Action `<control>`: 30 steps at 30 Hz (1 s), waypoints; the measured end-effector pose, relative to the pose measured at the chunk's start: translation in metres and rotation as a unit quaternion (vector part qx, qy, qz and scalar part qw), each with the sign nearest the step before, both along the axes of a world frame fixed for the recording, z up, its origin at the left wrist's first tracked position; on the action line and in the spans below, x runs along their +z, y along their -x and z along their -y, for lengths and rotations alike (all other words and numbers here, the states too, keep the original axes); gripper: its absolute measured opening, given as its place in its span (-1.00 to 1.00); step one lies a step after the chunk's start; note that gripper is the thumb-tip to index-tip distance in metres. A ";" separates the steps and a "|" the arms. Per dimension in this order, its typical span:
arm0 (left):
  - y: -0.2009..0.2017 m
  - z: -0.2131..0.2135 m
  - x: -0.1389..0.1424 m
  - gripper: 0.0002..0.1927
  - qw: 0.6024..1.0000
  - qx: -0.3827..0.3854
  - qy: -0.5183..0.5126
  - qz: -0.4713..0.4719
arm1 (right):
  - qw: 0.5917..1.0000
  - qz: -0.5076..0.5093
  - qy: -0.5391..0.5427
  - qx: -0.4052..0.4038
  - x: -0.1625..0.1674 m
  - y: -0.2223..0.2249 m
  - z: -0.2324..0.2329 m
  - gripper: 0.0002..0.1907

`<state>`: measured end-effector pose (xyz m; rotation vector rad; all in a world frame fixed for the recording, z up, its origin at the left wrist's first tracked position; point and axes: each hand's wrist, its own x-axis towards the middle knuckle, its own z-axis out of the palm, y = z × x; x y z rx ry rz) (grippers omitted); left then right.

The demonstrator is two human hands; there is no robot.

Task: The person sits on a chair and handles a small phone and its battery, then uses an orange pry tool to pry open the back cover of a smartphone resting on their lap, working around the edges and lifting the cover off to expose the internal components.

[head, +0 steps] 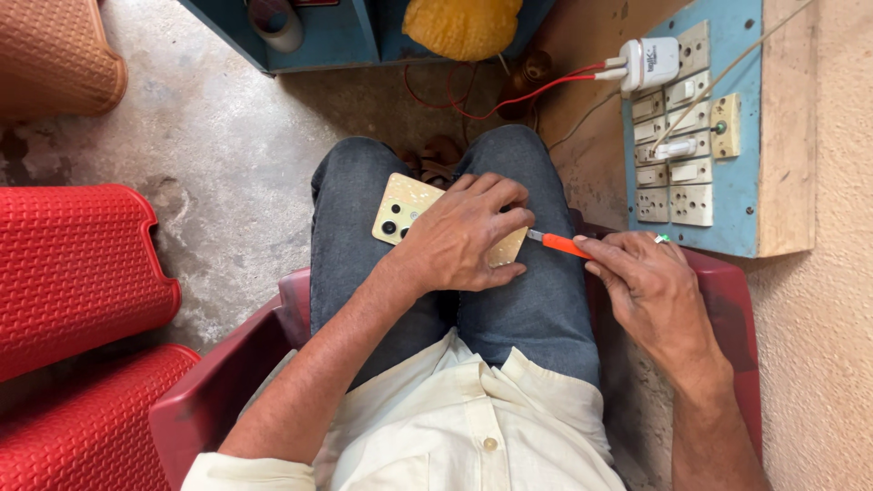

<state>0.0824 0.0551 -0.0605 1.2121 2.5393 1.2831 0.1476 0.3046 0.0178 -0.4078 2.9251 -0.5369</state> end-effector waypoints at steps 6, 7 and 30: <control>-0.001 0.000 -0.001 -0.45 1.000 -0.003 -0.004 -0.009 | 0.997 -0.028 -0.057 0.031 -0.003 0.015 0.002 -0.67; -0.001 0.000 0.001 -0.44 1.000 -0.004 0.000 -0.005 | 0.997 -0.031 -0.069 0.032 -0.005 0.019 0.002 -0.66; -0.027 0.030 0.004 -0.36 0.987 0.156 0.021 0.011 | 0.992 0.088 -0.008 0.090 -0.010 0.033 0.002 -0.65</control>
